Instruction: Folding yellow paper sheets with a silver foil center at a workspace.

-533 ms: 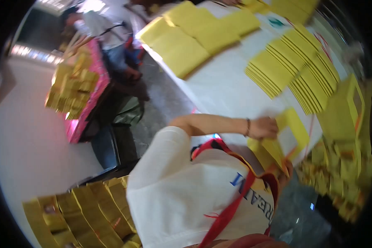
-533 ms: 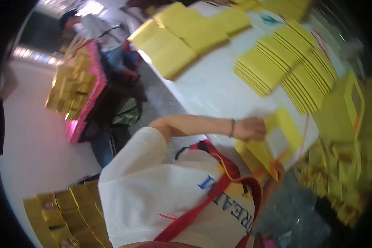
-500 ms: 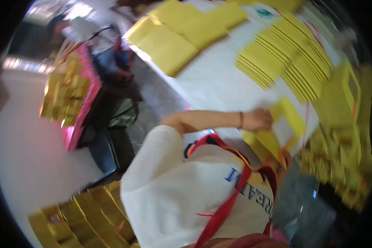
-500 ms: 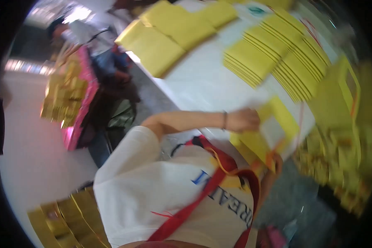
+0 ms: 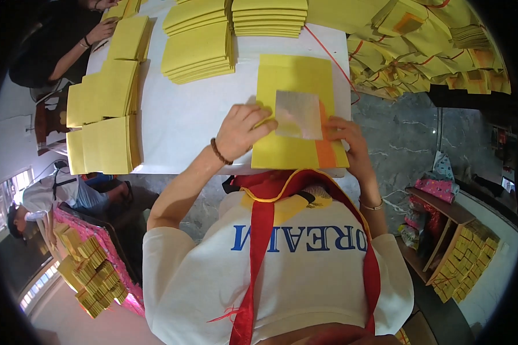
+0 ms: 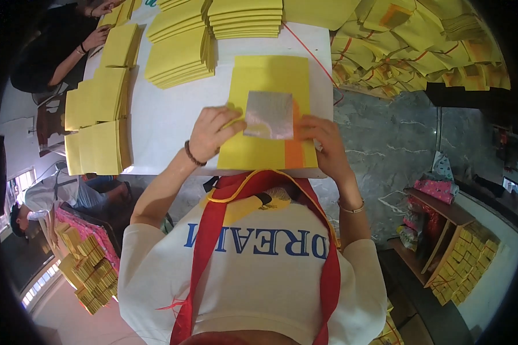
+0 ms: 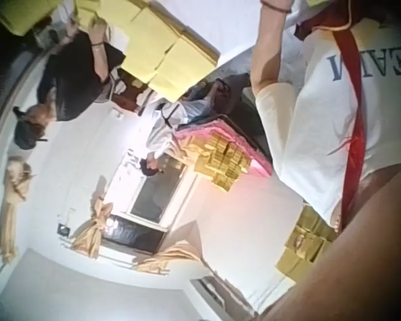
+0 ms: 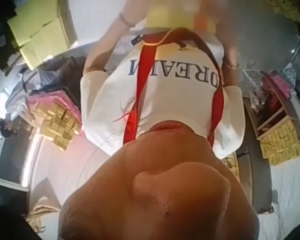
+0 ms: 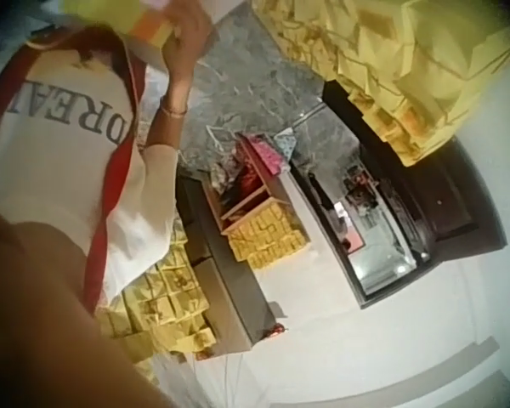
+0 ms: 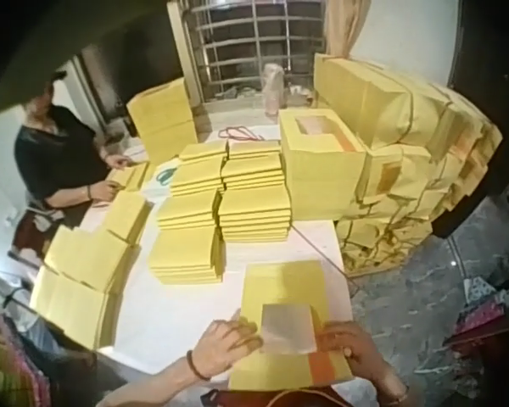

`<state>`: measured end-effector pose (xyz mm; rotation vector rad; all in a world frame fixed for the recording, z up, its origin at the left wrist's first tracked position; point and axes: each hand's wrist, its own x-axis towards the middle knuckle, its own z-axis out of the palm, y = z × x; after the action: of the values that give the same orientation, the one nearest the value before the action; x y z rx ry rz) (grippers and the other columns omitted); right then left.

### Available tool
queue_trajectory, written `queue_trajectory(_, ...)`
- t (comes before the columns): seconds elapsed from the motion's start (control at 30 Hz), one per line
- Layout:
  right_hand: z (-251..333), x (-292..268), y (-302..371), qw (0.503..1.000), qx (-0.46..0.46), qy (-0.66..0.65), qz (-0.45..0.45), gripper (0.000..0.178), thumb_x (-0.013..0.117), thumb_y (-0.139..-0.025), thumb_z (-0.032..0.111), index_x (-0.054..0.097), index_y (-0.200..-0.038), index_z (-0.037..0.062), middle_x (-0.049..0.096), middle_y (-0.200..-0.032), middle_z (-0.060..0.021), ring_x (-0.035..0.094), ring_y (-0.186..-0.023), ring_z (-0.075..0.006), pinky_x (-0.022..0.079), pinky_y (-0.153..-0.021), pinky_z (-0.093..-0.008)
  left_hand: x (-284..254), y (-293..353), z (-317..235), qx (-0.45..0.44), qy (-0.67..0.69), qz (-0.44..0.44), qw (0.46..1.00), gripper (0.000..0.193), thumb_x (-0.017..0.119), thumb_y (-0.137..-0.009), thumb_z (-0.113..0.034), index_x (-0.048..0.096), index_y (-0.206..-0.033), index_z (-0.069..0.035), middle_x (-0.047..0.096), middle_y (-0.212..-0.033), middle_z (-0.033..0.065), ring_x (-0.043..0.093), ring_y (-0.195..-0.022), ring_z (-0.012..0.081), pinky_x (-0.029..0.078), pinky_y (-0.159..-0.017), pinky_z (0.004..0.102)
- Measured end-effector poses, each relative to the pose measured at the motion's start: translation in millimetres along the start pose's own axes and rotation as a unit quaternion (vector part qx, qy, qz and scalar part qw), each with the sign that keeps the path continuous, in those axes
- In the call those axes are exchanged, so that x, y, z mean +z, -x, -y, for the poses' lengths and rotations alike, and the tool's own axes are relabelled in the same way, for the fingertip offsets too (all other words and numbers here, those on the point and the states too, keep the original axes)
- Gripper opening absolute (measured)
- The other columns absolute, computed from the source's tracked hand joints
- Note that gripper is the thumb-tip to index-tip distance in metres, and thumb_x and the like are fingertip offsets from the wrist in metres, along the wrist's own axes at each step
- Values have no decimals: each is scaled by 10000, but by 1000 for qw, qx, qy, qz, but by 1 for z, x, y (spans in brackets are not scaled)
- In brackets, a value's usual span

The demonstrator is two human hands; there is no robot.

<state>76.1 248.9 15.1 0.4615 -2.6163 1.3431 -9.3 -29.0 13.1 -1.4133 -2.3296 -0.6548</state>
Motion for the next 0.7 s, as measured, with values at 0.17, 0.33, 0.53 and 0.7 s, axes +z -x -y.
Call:
queue_trajectory(0.17,1,10,11,993,52,-69,85,204,637,-721,58,599,-913,114,616,-1040,-26,548,-1005,-203,345,-877,-315,6,24,-5,-88,169,68,979,242,580,-745,-170,605,-969,-84,591,-933,66,541,-860,254,418,-743,345)
queue_trajectory(0.33,-11,27,2,966,222,-134,-22,222,621,-789,108,575,-1002,63,642,-920,-89,606,-789,-194,421,-694,-290,12,11,1,-267,270,105,919,238,570,-843,-150,583,-1040,-16,627,-851,72,575,-731,216,456,-692,295)
queue_trajectory(0.53,3,42,-24,935,243,-196,-169,391,620,-806,129,522,-1176,50,637,-830,-64,555,-671,-96,416,-591,-225,49,16,15,-444,473,-14,761,281,596,-848,-214,584,-1054,-24,638,-774,88,571,-659,131,459,-622,282)
queue_trajectory(0.7,-16,45,-24,948,268,-131,-109,427,641,-797,138,524,-1197,46,641,-902,-58,549,-717,-71,440,-623,-215,39,12,8,-504,405,31,762,257,610,-819,-198,596,-1007,-25,590,-680,72,514,-583,141,424,-564,289)
